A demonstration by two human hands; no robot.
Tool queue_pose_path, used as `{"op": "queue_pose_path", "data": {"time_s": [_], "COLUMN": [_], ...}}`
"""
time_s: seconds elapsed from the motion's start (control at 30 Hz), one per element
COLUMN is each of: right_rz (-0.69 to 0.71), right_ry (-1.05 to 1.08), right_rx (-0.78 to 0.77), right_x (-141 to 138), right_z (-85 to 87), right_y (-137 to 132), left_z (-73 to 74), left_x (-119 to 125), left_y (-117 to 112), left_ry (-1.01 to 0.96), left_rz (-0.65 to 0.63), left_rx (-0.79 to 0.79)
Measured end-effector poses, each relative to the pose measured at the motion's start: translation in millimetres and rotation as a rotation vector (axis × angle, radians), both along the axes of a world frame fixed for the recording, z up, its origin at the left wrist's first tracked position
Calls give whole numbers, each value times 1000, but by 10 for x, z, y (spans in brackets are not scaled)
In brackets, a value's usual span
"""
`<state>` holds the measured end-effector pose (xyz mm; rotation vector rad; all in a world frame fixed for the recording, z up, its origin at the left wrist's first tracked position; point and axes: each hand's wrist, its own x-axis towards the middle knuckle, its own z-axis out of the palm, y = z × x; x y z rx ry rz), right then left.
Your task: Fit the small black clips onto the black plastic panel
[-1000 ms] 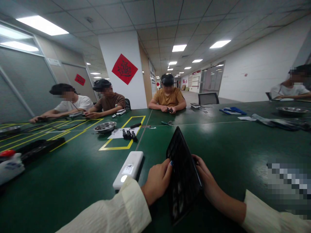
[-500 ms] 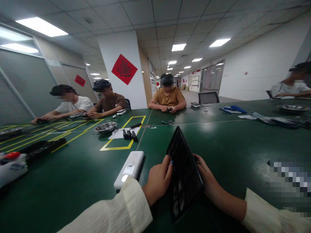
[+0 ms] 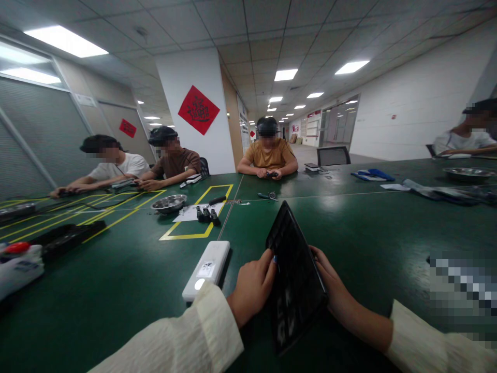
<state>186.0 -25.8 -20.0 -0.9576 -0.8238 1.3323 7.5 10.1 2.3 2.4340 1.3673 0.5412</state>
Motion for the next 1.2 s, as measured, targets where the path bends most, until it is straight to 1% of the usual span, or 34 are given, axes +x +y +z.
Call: {"op": "queue_pose_path", "data": {"time_s": [0.2,0.43,0.57,0.7,0.87,1.0,1.2], "right_rz": [3,1,-29,-13,-8,-9,-6], "right_ry": [-6,-14,-4,14,0,-17,-38], "right_rx": [-2,-12,-4,-25,-12,-5,-4], "right_x": [1,3,-8,-18,-9,-3,0], "right_z": [-16,13,40,55,21,4,56], "right_y": [1,-10,-8,-15,-7,1,-34], "left_z": [-10,-22,-4,6,-20,-11,9], "left_x": [1,11,7,2,9,19,15], "left_y": [0,17,3,1,23,20,15], "left_ry": [-1,7,11,3,13,21,8], "left_rz": [1,3,0,0,8,14,8], "left_rx": [-3,1,-18,-25,-29,-29,-12]}}
